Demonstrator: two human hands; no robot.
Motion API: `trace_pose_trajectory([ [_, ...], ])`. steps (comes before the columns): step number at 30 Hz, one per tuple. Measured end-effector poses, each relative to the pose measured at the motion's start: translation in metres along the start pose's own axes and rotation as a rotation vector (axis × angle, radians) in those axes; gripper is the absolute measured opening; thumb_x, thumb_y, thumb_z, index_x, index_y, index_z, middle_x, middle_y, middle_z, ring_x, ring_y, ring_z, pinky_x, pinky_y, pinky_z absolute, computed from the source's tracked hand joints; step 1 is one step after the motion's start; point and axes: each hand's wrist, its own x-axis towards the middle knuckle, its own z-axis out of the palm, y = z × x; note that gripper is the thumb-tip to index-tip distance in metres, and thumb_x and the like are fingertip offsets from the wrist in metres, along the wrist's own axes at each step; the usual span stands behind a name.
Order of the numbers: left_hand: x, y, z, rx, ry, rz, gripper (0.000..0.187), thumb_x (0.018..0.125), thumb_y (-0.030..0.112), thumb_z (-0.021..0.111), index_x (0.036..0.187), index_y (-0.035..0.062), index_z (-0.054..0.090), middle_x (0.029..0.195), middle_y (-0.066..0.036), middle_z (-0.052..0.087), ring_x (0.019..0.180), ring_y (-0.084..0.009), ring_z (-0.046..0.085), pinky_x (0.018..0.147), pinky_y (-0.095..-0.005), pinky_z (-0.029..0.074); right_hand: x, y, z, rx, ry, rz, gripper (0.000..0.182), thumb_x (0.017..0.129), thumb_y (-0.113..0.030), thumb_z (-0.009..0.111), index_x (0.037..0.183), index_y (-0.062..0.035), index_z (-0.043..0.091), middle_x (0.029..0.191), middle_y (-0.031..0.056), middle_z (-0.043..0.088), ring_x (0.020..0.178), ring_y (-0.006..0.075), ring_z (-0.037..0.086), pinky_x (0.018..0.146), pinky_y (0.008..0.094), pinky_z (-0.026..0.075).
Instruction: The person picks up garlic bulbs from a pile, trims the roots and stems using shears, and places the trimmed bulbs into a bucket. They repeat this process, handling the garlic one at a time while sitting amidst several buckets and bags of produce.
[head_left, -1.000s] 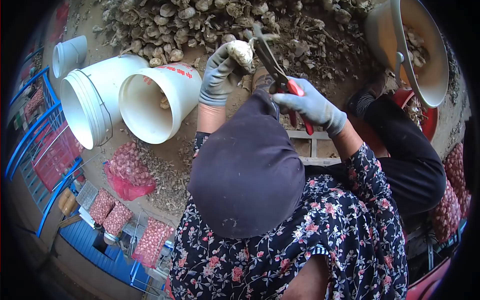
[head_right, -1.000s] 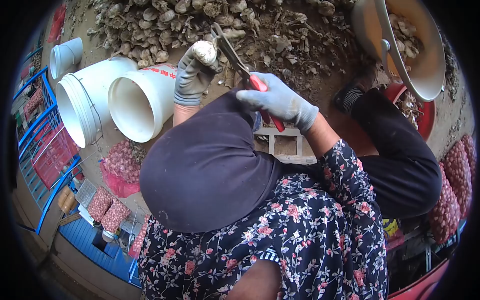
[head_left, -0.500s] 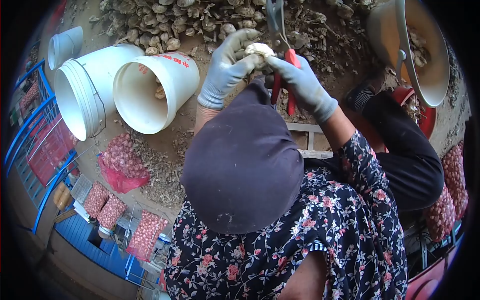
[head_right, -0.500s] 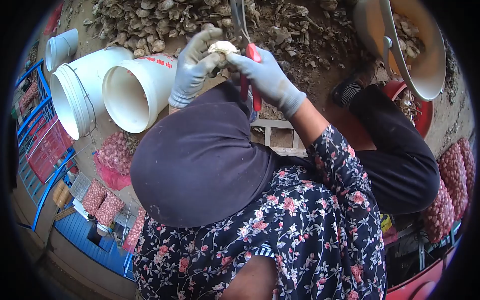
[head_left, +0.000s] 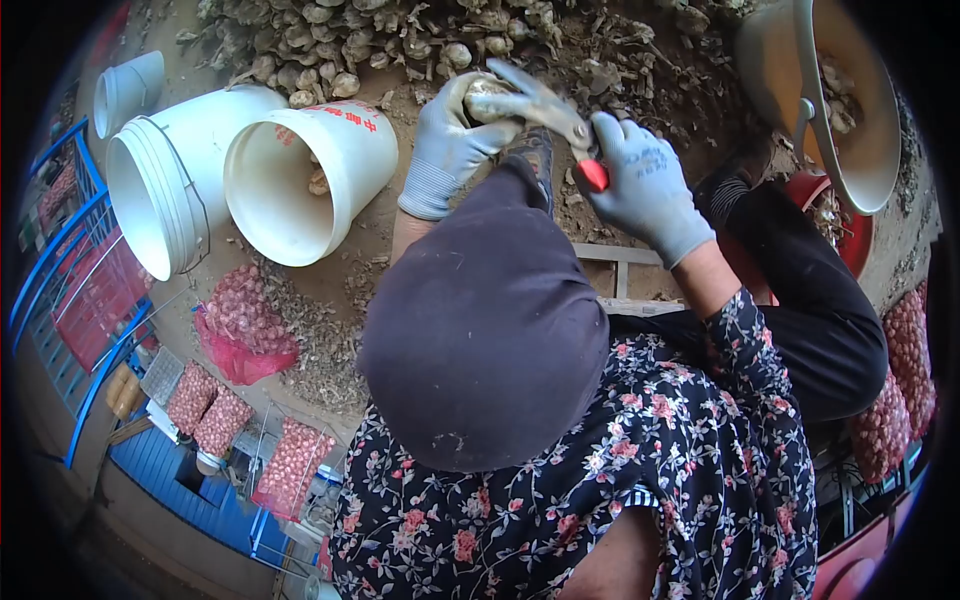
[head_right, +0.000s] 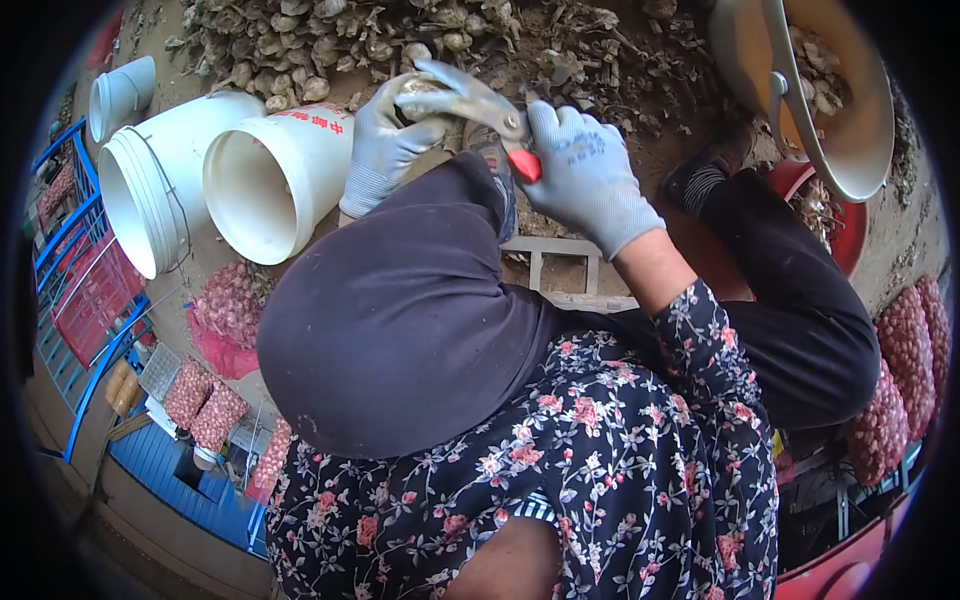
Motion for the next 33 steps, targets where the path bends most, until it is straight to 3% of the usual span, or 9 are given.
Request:
trace_pose_trajectory([
  [7, -0.015, 0.001, -0.007, 0.028, -0.022, -0.087, 0.042, 0.069, 0.009, 0.075, 0.107, -0.0011, 0.059, 0.093, -0.004, 0.063, 0.083, -0.0072, 0.057, 0.076, -0.0228, 0.049, -0.011, 0.001, 0.014, -0.075, -0.233, 0.054, 0.028, 0.081, -0.025, 0.058, 0.096, -0.0048, 0.047, 0.087, 0.021, 0.063, 0.085, 0.0374, 0.063, 0.072, 0.0473, 0.049],
  [13, -0.062, 0.017, -0.079, 0.304, 0.795, -0.074, 0.047, 0.076, 0.011, 0.071, 0.116, -0.0006, 0.049, 0.102, -0.011, 0.059, 0.081, -0.0175, 0.061, 0.073, -0.0308, 0.052, -0.023, 0.018, 0.039, 0.245, -0.201, 0.291, 0.028, 0.082, -0.026, 0.058, 0.092, -0.0025, 0.046, 0.082, 0.0255, 0.062, 0.083, 0.0439, 0.06, 0.073, 0.0507, 0.047],
  [15, -0.052, 0.029, -0.089, 1.405, 1.007, -0.379, 0.052, 0.078, 0.013, 0.067, 0.123, 0.0016, 0.043, 0.12, -0.021, 0.048, 0.091, -0.0296, 0.062, 0.08, -0.0417, 0.051, -0.022, 0.025, 0.045, 0.213, -0.216, 0.298, 0.03, 0.082, -0.028, 0.058, 0.092, -0.0027, 0.046, 0.082, 0.0257, 0.062, 0.083, 0.044, 0.06, 0.073, 0.0507, 0.047],
  [16, -0.041, 0.039, -0.089, 1.303, 0.933, -0.388, 0.057, 0.078, 0.016, 0.066, 0.127, 0.0048, 0.04, 0.131, -0.024, 0.036, 0.102, -0.0382, 0.056, 0.086, -0.0481, 0.048, -0.022, 0.027, 0.049, 0.226, -0.238, 0.3, 0.03, 0.083, -0.029, 0.058, 0.092, -0.0028, 0.046, 0.082, 0.0255, 0.062, 0.083, 0.044, 0.06, 0.073, 0.0507, 0.047],
  [20, 0.063, 0.022, -0.083, 1.358, 0.631, 0.573, 0.035, 0.08, 0.009, 0.055, 0.115, 0.0098, 0.051, 0.118, -0.01, 0.053, 0.099, -0.0292, 0.059, 0.073, -0.0404, 0.053, -0.017, 0.027, 0.048, 0.246, -0.312, 0.33, 0.032, 0.084, -0.032, 0.057, 0.093, -0.0027, 0.045, 0.082, 0.0248, 0.062, 0.084, 0.0433, 0.06, 0.074, 0.0502, 0.047],
  [22, 0.129, 0.008, -0.075, 1.381, 0.458, 0.565, 0.034, 0.079, 0.008, 0.056, 0.111, 0.0166, 0.05, 0.118, -0.003, 0.054, 0.076, -0.0349, 0.063, 0.065, -0.0426, 0.053, -0.015, 0.027, 0.043, 0.257, -0.331, 0.336, 0.033, 0.084, -0.031, 0.057, 0.094, -0.0023, 0.045, 0.083, 0.0246, 0.063, 0.084, 0.0425, 0.061, 0.075, 0.0494, 0.047],
  [27, 0.211, 0.028, -0.061, 1.786, -0.124, -0.129, 0.07, 0.077, 0.026, 0.078, 0.133, 0.0136, 0.037, 0.125, -0.012, 0.05, 0.099, -0.0329, 0.061, 0.081, -0.0451, 0.051, -0.009, 0.032, 0.037, 0.284, -0.311, 0.395, 0.033, 0.083, -0.029, 0.058, 0.096, -0.0021, 0.045, 0.084, 0.024, 0.063, 0.085, 0.0415, 0.061, 0.075, 0.0487, 0.047],
  [28, 0.208, 0.017, -0.069, 1.747, 0.0, 0.029, 0.049, 0.077, 0.017, 0.062, 0.123, 0.0158, 0.044, 0.126, -0.016, 0.05, 0.101, -0.0379, 0.059, 0.084, -0.0461, 0.049, -0.007, 0.032, 0.037, 0.296, -0.292, 0.405, 0.033, 0.082, -0.028, 0.059, 0.097, -0.0021, 0.045, 0.085, 0.0237, 0.063, 0.085, 0.0411, 0.061, 0.075, 0.0484, 0.047],
  [33, 0.146, 0.024, -0.079, 1.304, 0.226, 0.249, 0.058, 0.069, 0.024, 0.074, 0.118, 0.0045, 0.051, 0.108, -0.016, 0.062, 0.096, -0.0317, 0.062, 0.079, -0.0402, 0.051, -0.004, 0.033, 0.04, 0.282, -0.108, 0.31, 0.035, 0.081, -0.021, 0.059, 0.108, -0.0026, 0.046, 0.089, 0.0212, 0.062, 0.088, 0.0384, 0.061, 0.077, 0.0455, 0.048],
])
